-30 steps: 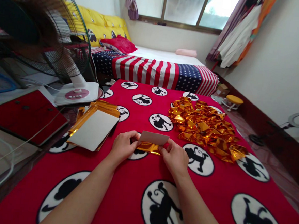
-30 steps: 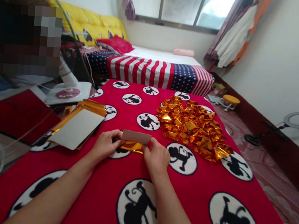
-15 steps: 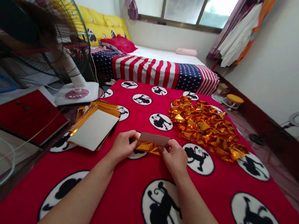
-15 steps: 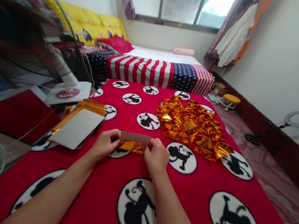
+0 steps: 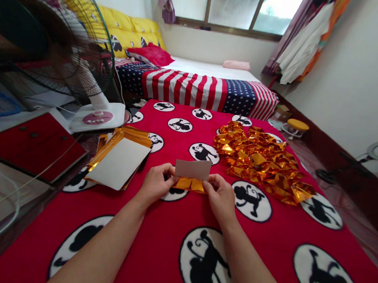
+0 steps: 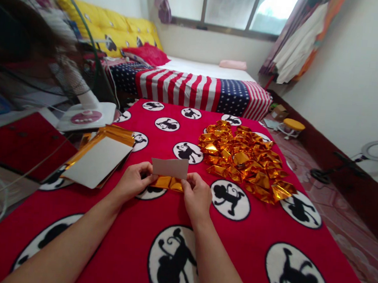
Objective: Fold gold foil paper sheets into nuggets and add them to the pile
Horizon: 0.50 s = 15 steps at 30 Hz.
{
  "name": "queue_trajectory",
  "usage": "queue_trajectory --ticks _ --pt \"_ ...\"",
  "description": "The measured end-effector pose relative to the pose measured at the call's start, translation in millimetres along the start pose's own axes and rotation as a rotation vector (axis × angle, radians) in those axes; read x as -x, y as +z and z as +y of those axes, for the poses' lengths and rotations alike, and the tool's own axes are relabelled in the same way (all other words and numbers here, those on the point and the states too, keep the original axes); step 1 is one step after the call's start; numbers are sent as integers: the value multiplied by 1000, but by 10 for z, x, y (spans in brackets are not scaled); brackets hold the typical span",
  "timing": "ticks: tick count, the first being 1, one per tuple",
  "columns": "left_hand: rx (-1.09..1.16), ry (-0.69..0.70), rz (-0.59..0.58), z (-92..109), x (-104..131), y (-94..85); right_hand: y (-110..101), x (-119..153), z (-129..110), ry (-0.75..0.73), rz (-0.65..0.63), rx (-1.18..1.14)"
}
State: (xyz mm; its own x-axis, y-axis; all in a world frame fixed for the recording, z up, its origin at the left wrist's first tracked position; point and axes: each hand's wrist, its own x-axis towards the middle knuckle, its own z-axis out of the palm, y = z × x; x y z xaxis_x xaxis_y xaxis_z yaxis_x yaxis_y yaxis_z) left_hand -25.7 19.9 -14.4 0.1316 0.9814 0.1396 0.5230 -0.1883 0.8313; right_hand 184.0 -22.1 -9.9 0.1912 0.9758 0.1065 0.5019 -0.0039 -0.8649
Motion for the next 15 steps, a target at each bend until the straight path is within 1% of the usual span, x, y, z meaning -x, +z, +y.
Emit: queue_trajectory --ticks 6,12,15 --pt "-84 10 18 15 8 11 -10 3 -41 -16 -6 70" --pt "-150 -33 59 60 7 49 26 4 -23 -26 61 106" --pt "-179 -49 76 79 11 73 36 12 -33 -24 67 146"
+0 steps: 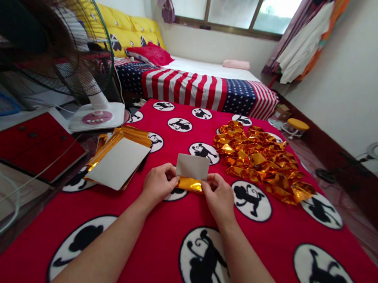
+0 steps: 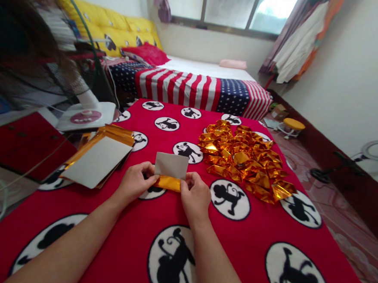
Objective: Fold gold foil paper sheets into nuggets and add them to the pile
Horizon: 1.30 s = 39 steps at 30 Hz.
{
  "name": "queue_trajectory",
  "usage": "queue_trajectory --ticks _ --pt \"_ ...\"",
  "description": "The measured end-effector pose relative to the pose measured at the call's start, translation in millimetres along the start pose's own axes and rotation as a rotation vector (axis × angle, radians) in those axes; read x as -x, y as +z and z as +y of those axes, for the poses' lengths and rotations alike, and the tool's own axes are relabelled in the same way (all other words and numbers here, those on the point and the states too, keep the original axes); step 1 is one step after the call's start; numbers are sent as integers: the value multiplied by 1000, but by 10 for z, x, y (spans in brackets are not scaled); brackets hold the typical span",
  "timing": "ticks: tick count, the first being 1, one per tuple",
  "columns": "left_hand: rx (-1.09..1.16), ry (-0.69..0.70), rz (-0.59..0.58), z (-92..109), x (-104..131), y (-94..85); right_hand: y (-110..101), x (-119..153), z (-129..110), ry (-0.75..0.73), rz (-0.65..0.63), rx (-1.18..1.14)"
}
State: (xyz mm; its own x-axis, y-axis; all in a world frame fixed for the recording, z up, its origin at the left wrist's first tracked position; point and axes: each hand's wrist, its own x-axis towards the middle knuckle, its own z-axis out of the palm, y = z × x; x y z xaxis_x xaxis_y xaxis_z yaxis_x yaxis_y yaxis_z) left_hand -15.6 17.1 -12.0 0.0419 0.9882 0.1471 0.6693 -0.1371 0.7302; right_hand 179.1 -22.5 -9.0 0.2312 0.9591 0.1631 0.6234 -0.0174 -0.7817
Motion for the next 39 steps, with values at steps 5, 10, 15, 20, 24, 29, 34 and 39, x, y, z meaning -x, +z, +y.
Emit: queue_trajectory --ticks 5,10,15,20,24,29,34,39 --pt "-27 8 3 -12 5 23 -4 12 -30 0 -3 52" --pt "-26 11 0 -9 9 18 1 17 -36 -17 6 14" --pt "-37 16 5 -2 13 10 14 23 -23 -34 9 -27" --pt "-40 17 8 -5 14 12 22 23 -20 -44 14 -12" --pt "-41 12 4 -9 13 18 20 24 -26 -47 13 -12" --pt "-38 14 6 -21 14 25 20 27 -16 -57 19 -25" --pt "-38 3 6 -1 24 15 20 31 -28 -53 24 -37" --pt "-28 4 5 10 22 11 27 36 -17 -61 22 -78"
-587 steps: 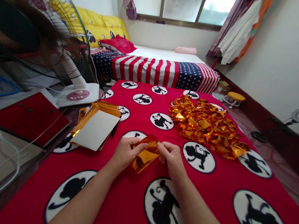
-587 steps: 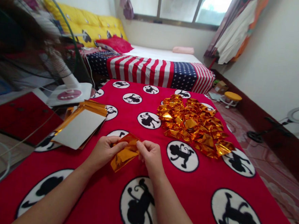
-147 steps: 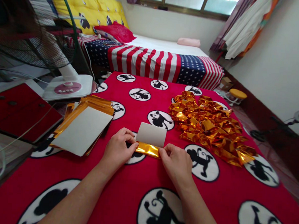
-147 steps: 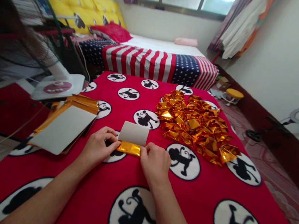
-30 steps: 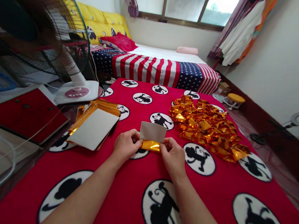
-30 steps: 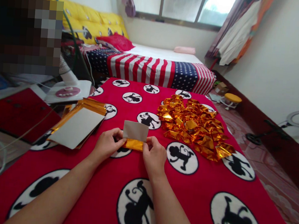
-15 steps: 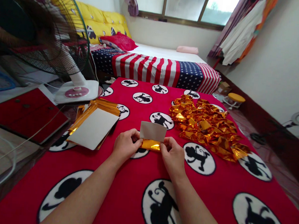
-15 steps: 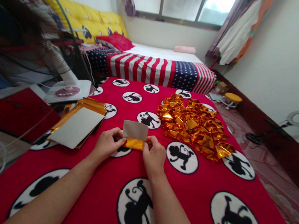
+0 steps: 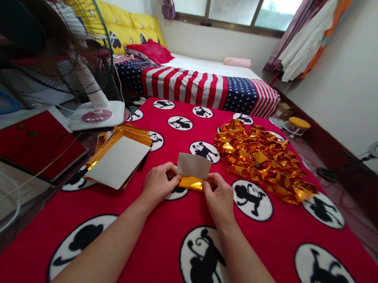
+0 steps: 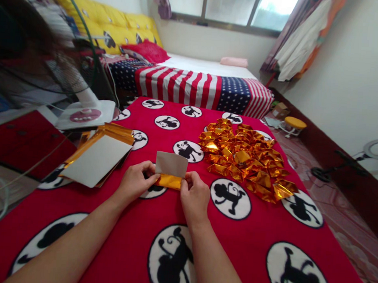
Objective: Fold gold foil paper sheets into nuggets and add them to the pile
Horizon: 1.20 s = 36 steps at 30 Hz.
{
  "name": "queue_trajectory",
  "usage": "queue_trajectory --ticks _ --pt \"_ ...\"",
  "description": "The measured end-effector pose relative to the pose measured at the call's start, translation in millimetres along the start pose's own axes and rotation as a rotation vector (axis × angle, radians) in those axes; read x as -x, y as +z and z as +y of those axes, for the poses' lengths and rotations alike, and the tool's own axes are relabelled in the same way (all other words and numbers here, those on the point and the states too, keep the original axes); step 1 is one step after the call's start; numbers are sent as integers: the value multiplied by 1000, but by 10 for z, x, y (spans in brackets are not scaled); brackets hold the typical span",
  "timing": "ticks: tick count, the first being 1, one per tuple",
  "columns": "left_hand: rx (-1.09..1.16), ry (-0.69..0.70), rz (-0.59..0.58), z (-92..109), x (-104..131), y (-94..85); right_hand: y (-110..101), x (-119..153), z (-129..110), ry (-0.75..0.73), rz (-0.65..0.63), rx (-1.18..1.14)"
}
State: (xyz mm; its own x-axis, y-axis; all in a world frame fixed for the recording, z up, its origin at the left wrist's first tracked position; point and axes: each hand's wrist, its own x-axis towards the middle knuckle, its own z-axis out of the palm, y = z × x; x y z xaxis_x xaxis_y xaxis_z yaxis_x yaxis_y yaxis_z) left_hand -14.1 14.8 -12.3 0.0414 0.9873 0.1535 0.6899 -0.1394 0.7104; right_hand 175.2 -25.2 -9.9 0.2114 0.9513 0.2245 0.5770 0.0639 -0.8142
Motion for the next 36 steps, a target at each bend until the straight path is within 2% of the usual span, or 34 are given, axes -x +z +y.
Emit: queue_trajectory --ticks 23,36 --pt "-22 0 2 -19 -11 9 9 -9 13 -5 15 -18" --pt "-57 10 28 58 -7 -23 12 -11 11 9 9 32"
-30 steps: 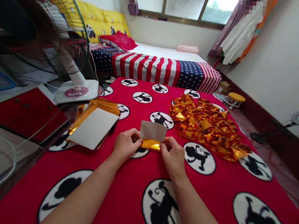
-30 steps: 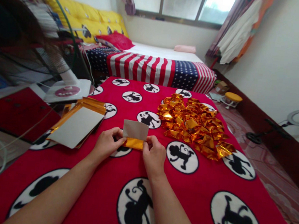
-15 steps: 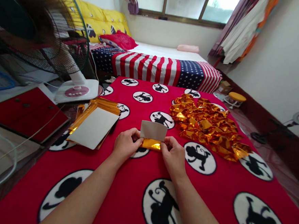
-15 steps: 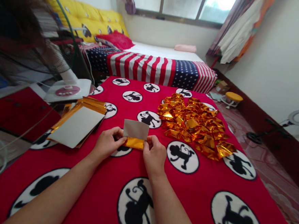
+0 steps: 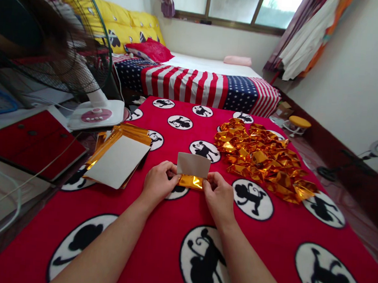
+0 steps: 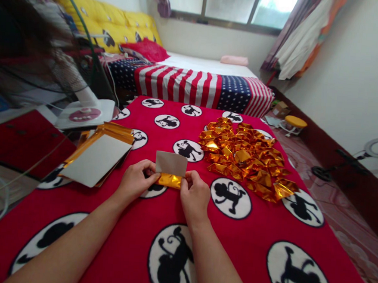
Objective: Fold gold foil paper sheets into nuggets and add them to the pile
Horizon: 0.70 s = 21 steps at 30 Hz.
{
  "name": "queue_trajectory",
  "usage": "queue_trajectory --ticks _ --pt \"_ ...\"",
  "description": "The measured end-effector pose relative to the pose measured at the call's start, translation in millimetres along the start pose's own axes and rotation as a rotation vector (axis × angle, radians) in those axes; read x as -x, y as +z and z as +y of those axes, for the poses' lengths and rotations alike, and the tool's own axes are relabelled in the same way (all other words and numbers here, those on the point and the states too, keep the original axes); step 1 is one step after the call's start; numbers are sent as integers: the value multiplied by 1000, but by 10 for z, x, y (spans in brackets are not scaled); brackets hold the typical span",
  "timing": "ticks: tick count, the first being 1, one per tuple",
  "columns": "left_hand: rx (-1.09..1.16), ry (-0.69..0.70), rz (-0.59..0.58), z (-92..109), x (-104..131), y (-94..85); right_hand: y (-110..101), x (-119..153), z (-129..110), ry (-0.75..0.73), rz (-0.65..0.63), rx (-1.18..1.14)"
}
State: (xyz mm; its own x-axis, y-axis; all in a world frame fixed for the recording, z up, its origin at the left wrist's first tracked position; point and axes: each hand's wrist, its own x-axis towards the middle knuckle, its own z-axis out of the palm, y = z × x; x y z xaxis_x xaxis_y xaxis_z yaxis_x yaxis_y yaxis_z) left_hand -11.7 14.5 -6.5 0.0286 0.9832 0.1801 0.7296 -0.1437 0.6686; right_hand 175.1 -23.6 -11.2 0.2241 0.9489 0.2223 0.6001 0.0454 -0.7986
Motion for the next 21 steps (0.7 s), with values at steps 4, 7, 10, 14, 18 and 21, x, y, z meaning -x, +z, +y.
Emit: queue_trajectory --ticks 4,7,10,14,18,21 --pt "-8 -6 -3 -5 -6 3 -2 -1 1 -18 2 -10" --pt "-16 1 -1 -8 -4 7 -4 -6 1 -31 -1 -6" --pt "-18 6 0 -7 1 10 0 -12 5 -37 3 11" --pt "-16 0 -3 1 3 10 9 -23 7 -37 0 48" --pt "-16 6 -1 3 3 11 8 -26 -6 -39 3 65" --pt "-21 8 -2 4 3 9 1 -21 -19 -37 6 78"
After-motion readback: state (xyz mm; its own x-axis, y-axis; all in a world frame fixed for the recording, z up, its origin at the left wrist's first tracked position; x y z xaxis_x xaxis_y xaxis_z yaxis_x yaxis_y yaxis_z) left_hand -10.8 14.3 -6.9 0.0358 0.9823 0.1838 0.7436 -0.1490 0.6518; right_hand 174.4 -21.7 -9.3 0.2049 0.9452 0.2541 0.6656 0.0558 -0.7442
